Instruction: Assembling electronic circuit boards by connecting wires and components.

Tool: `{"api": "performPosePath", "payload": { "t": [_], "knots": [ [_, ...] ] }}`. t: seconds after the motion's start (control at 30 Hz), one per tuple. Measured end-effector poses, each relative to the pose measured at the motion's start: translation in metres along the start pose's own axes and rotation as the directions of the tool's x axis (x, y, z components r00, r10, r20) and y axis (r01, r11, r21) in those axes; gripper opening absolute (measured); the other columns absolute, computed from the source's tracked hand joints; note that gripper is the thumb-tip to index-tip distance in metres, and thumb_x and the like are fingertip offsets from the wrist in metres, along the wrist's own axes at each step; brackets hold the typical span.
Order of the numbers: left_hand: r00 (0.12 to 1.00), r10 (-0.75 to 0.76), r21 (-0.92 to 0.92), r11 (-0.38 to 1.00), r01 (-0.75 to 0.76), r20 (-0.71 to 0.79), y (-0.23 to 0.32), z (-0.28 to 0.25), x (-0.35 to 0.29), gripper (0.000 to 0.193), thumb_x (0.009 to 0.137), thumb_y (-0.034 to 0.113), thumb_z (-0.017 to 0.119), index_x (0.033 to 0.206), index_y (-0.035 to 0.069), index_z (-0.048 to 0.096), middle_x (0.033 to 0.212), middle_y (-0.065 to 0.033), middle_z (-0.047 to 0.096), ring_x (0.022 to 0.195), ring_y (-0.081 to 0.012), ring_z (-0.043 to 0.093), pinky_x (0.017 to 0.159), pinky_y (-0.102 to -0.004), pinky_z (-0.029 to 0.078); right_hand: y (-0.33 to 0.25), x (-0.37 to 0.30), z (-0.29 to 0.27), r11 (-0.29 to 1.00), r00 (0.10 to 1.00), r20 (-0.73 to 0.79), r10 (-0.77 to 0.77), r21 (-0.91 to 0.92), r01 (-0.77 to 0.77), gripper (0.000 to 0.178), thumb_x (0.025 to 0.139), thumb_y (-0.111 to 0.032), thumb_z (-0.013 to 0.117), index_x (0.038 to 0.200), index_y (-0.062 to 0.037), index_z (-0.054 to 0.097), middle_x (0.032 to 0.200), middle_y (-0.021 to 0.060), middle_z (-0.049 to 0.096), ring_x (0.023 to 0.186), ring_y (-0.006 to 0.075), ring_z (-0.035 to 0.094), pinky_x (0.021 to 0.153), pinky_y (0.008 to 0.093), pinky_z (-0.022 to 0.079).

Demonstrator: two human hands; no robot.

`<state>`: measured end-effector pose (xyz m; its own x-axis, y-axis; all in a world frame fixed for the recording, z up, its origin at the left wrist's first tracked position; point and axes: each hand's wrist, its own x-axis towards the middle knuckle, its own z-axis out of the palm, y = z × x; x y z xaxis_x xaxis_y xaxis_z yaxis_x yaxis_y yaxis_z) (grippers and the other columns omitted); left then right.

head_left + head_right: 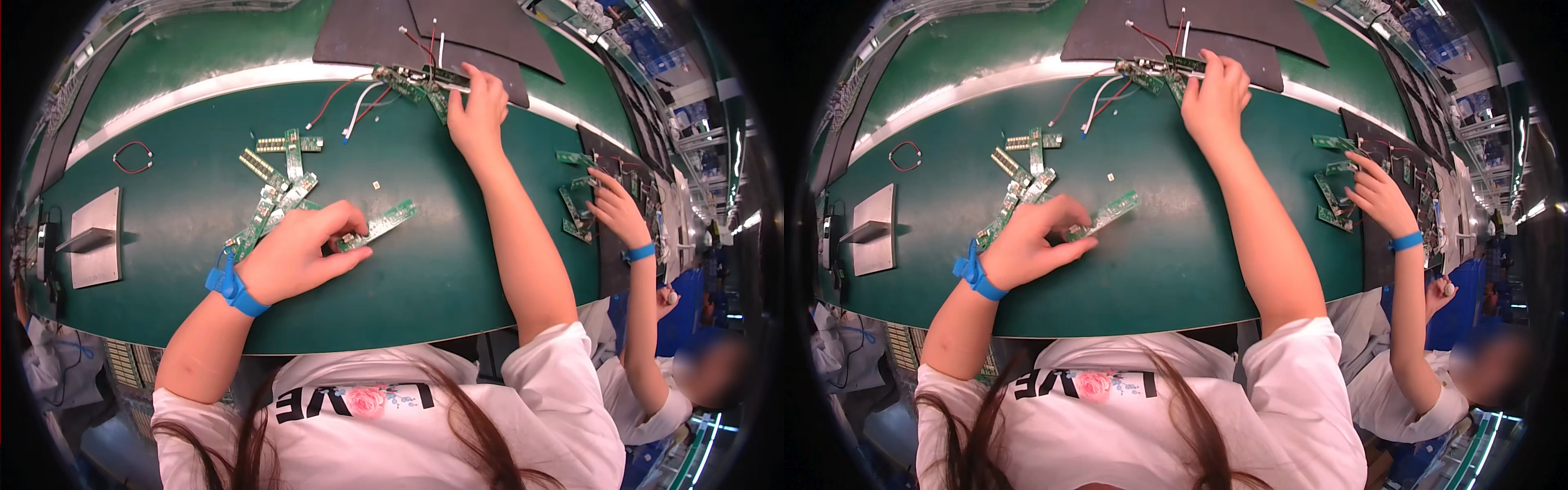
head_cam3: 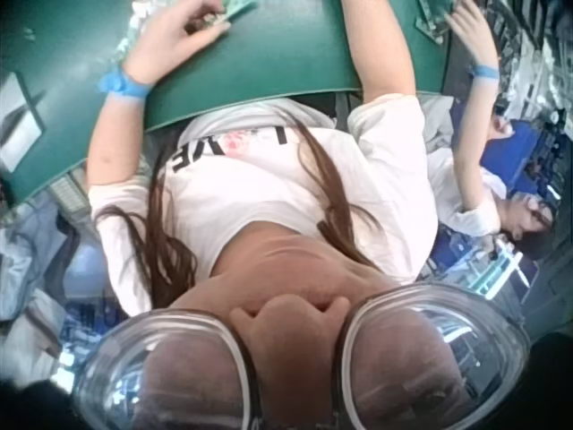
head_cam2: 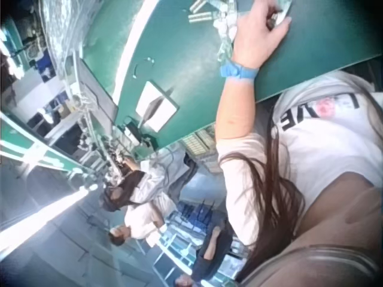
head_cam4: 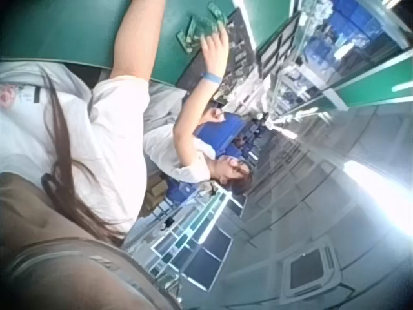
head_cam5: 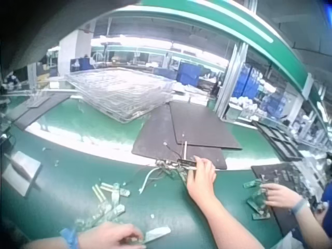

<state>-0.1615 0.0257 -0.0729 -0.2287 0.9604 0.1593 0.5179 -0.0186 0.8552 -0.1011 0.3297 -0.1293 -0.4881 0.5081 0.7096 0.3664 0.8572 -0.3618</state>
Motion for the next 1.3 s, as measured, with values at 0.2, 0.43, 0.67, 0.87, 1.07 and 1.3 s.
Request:
{"api": "performPosePath", "payload": {
  "t": [0.2,0.43,0.67,0.87,1.07,1.3],
  "knots": [
    [0.989,-0.043,-0.165,0.984,0.066,0.140,-0.004,-0.006,0.002,0.011,0.082,0.006,0.067,0.092,0.003,0.064,0.079,-0.0067,0.063,0.060,-0.0115,0.062,0.053,-0.0242,0.048,0.015,0.033,-0.006,0.991,0.974,0.221,0.039,-0.135,-0.009,0.018,0.081,-0.026,0.067,0.091,-0.0118,0.068,0.096,0.0017,0.063,0.102,0.0206,0.056,0.101,0.0534,0.024],
    [0.991,-0.070,-0.267,0.959,0.098,0.113,-0.003,-0.005,0.000,0.013,0.081,0.005,0.067,0.094,0.003,0.068,0.080,-0.0053,0.065,0.059,-0.0105,0.060,0.055,-0.0230,0.047,-0.013,0.036,-0.060,0.789,0.723,0.498,0.478,0.118,-0.603,0.024,0.086,-0.024,0.065,0.089,-0.0001,0.065,0.070,0.0083,0.066,0.061,0.0169,0.062,0.069,0.0265,0.046],
    [0.963,-0.227,-0.499,0.823,0.269,0.146,-0.004,-0.006,-0.001,0.010,0.083,0.001,0.065,0.092,-0.003,0.065,0.086,-0.0069,0.063,0.066,-0.0124,0.060,0.060,-0.0246,0.049,-0.062,-0.003,-0.103,0.848,0.950,-0.104,-0.296,0.428,0.311,0.014,0.079,0.002,0.062,0.090,-0.0067,0.062,0.090,0.0041,0.066,0.077,0.0166,0.060,0.073,0.0285,0.043],
    [0.963,-0.268,-0.416,0.872,0.257,0.033,-0.001,-0.003,-0.003,0.011,0.086,0.006,0.063,0.092,-0.003,0.065,0.082,-0.0067,0.064,0.066,-0.0114,0.060,0.060,-0.0230,0.048,-0.104,-0.064,-0.121,0.778,0.777,0.130,-0.616,0.252,0.575,0.024,0.064,-0.005,0.067,0.088,-0.0109,0.066,0.093,0.0000,0.064,0.079,0.0164,0.058,0.083,0.0348,0.033],
    [0.934,-0.357,-0.494,0.813,0.310,-0.002,0.001,0.009,-0.005,0.028,0.086,0.026,0.068,0.083,-0.002,0.069,0.064,-0.0024,0.061,0.056,-0.0067,0.056,0.052,-0.0208,0.043,-0.109,-0.089,-0.115,0.746,0.764,0.092,-0.639,0.316,0.586,0.021,0.065,-0.007,0.068,0.086,-0.0062,0.068,0.098,0.0055,0.063,0.082,0.0192,0.058,0.078,0.0340,0.037],
    [0.926,-0.376,-0.576,0.752,0.321,0.026,0.004,0.002,-0.005,0.023,0.089,0.017,0.062,0.093,-0.006,0.066,0.078,-0.0090,0.065,0.062,-0.0116,0.060,0.059,-0.0218,0.047,-0.111,-0.092,-0.109,0.759,0.785,0.105,-0.610,0.361,0.541,0.020,0.065,0.000,0.070,0.085,-0.0019,0.067,0.091,0.0075,0.061,0.076,0.0212,0.057,0.069,0.0339,0.039]
  ]
}}
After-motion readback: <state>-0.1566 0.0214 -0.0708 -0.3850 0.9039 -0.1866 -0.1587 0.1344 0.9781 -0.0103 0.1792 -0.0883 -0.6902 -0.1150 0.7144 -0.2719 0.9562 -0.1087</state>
